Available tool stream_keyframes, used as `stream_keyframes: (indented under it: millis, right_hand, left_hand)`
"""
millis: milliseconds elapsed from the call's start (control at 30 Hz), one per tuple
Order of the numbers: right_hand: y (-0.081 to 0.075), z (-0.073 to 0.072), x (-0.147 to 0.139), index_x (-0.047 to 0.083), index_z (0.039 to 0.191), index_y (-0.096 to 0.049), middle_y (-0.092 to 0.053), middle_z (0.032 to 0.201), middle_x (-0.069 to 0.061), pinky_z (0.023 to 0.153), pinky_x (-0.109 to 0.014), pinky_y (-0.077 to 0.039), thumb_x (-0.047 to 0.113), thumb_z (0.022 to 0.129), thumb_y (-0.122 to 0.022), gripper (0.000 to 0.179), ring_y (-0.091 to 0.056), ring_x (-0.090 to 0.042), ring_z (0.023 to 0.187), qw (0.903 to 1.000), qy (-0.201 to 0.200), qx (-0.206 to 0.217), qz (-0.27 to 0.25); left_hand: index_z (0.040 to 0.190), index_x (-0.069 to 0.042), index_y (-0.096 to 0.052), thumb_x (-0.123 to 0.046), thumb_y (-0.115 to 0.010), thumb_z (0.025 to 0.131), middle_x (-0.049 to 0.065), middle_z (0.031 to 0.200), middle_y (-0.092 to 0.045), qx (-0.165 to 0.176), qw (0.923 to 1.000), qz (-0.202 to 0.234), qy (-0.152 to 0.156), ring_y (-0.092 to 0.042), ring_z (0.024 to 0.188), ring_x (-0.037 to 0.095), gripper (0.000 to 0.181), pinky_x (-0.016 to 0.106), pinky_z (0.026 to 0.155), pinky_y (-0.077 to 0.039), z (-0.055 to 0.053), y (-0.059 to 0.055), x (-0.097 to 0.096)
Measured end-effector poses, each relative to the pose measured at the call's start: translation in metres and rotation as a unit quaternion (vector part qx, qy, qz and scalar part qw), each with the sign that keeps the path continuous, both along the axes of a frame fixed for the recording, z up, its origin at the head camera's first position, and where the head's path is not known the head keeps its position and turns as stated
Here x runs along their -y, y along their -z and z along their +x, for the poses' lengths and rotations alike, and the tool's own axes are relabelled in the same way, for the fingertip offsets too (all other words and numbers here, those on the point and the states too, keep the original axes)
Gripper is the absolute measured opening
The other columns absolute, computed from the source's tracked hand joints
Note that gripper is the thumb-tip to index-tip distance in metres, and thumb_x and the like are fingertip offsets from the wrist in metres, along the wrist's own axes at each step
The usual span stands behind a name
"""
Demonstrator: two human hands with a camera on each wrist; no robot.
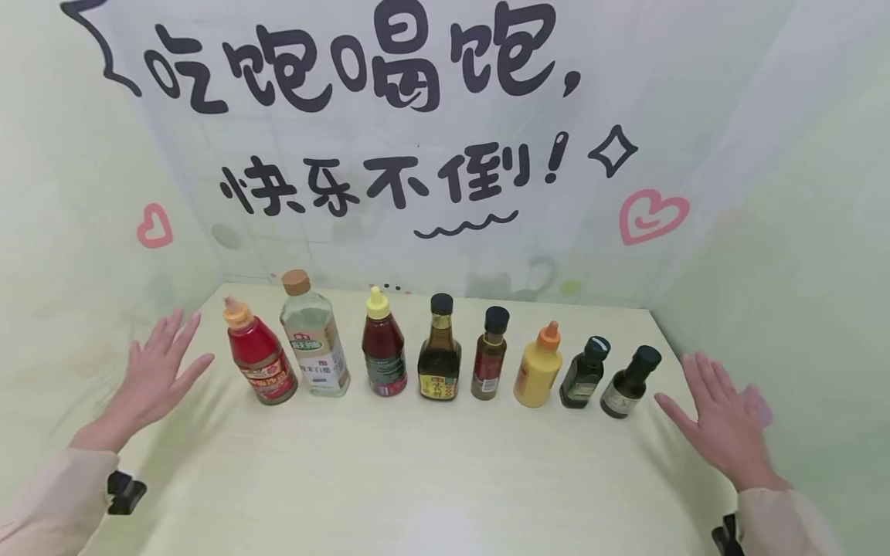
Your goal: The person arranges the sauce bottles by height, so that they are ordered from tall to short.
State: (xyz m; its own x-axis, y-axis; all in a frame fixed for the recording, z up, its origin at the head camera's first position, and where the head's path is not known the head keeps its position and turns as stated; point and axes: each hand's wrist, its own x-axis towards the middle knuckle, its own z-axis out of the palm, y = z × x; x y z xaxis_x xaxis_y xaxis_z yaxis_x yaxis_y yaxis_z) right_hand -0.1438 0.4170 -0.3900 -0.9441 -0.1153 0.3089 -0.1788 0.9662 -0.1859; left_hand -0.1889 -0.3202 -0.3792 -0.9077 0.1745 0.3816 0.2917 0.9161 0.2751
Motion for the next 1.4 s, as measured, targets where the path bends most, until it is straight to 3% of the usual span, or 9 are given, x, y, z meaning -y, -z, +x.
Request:
stream_keyframes:
  millis: [400, 633, 933, 1033, 1200, 1400]
  right_hand:
    - [-0.023, -0.009, 0.03, 0.017, 0.143, -0.007, 0.002, 0.147, -0.004, 0.096, -0.051, 0.022, 0.032, 0.087, -0.053, 0.074, 0.009, -0.018, 0.133, 0.9986, -0.038, -0.028, -0.023]
    - [-0.035, -0.017, 0.052, 0.017, 0.143, -0.012, -0.006, 0.147, -0.006, 0.098, -0.051, 0.018, 0.031, 0.085, -0.056, 0.074, 0.004, -0.019, 0.134, 0.9961, -0.068, -0.051, -0.025]
    - [-0.047, -0.026, 0.087, 0.019, 0.143, -0.014, -0.014, 0.146, -0.01, 0.101, -0.052, 0.01, 0.033, 0.083, -0.059, 0.077, -0.002, -0.018, 0.134, 0.9919, -0.109, -0.063, -0.018]
    - [-0.052, -0.031, 0.098, 0.016, 0.143, -0.016, -0.017, 0.145, -0.012, 0.102, -0.052, 0.007, 0.032, 0.082, -0.06, 0.077, -0.005, -0.02, 0.134, 0.9889, -0.13, -0.067, -0.023]
    - [-0.057, -0.039, 0.122, 0.012, 0.142, -0.019, -0.02, 0.144, -0.016, 0.103, -0.051, 0.005, 0.028, 0.082, -0.062, 0.076, -0.01, -0.026, 0.133, 0.9802, -0.171, -0.064, -0.077]
    - [-0.061, -0.048, 0.151, 0.013, 0.142, -0.019, -0.02, 0.144, -0.013, 0.104, -0.05, 0.001, 0.026, 0.081, -0.064, 0.076, -0.01, -0.025, 0.133, 0.9705, -0.208, -0.058, -0.107]
  left_hand:
    - [0.144, -0.018, -0.005, -0.039, -0.048, 0.089, 0.017, 0.146, -0.001, 0.004, 0.9992, 0.033, 0.021, 0.005, 0.132, 0.034, 0.073, 0.064, 0.094, 0.01, 0.002, -0.019, -0.013]
    - [0.143, -0.017, -0.003, -0.039, -0.054, 0.085, 0.015, 0.147, -0.001, 0.012, 0.9979, 0.061, 0.016, 0.002, 0.132, 0.034, 0.081, 0.063, 0.096, 0.005, -0.004, -0.031, -0.024]
    - [0.143, -0.014, -0.005, -0.036, -0.056, 0.085, 0.015, 0.147, -0.005, 0.01, 0.9933, 0.107, 0.043, 0.001, 0.132, 0.032, 0.081, 0.06, 0.099, -0.001, -0.012, -0.039, -0.035]
    - [0.143, -0.016, -0.006, -0.036, -0.057, 0.084, 0.014, 0.147, -0.005, 0.018, 0.9917, 0.121, 0.038, 0.0, 0.133, 0.032, 0.081, 0.062, 0.098, -0.004, -0.013, -0.041, -0.038]
    - [0.143, -0.024, -0.006, -0.038, -0.058, 0.083, 0.01, 0.148, -0.006, 0.029, 0.9878, 0.152, 0.016, -0.003, 0.133, 0.03, 0.081, 0.066, 0.094, -0.012, -0.014, -0.043, -0.044]
    - [0.143, -0.023, -0.011, -0.039, -0.059, 0.082, 0.008, 0.147, -0.011, 0.029, 0.9813, 0.19, 0.003, -0.009, 0.132, 0.03, 0.08, 0.063, 0.095, -0.016, -0.016, -0.045, -0.049]
